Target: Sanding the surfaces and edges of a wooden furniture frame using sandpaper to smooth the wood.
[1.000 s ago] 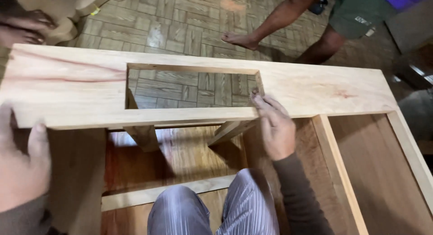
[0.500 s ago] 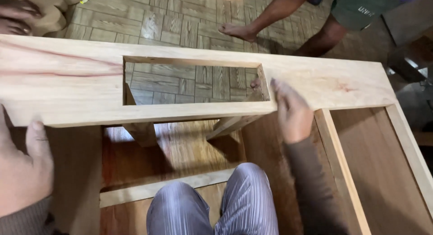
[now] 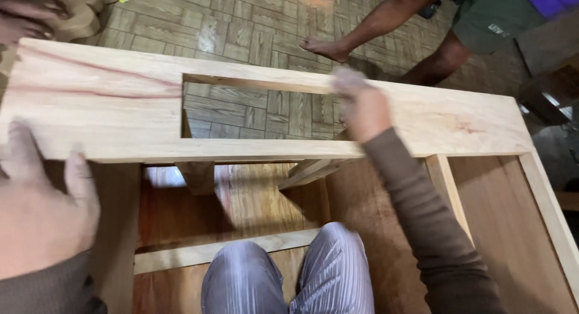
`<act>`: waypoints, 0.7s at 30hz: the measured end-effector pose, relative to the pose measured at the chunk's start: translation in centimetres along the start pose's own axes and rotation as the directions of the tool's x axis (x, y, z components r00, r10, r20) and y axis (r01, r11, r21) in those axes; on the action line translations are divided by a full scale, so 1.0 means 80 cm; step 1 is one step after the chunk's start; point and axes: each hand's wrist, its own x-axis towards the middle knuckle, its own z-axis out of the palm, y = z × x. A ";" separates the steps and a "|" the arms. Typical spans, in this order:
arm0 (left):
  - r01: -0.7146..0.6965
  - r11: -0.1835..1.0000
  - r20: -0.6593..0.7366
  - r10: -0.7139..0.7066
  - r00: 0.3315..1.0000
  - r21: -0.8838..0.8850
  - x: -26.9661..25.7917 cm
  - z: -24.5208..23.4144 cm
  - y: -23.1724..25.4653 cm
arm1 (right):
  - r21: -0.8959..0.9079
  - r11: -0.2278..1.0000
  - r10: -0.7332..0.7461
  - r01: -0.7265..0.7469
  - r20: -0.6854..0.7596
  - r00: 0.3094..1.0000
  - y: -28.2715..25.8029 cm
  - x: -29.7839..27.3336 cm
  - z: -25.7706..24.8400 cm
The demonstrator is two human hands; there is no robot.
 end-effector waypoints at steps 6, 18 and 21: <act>0.021 0.960 0.133 -0.060 0.989 0.278 0.002 -0.023 0.003 | 0.063 0.987 -0.147 0.145 0.030 0.989 -0.021 0.029 0.004; 0.116 0.951 0.262 -0.194 0.945 0.287 0.022 -0.033 0.012 | 0.004 0.911 -0.412 0.413 0.076 0.908 -0.138 0.059 0.038; 0.110 0.952 0.410 -0.225 0.884 0.286 0.031 -0.037 0.010 | 0.096 0.935 -0.354 0.342 0.180 0.918 -0.242 0.100 0.088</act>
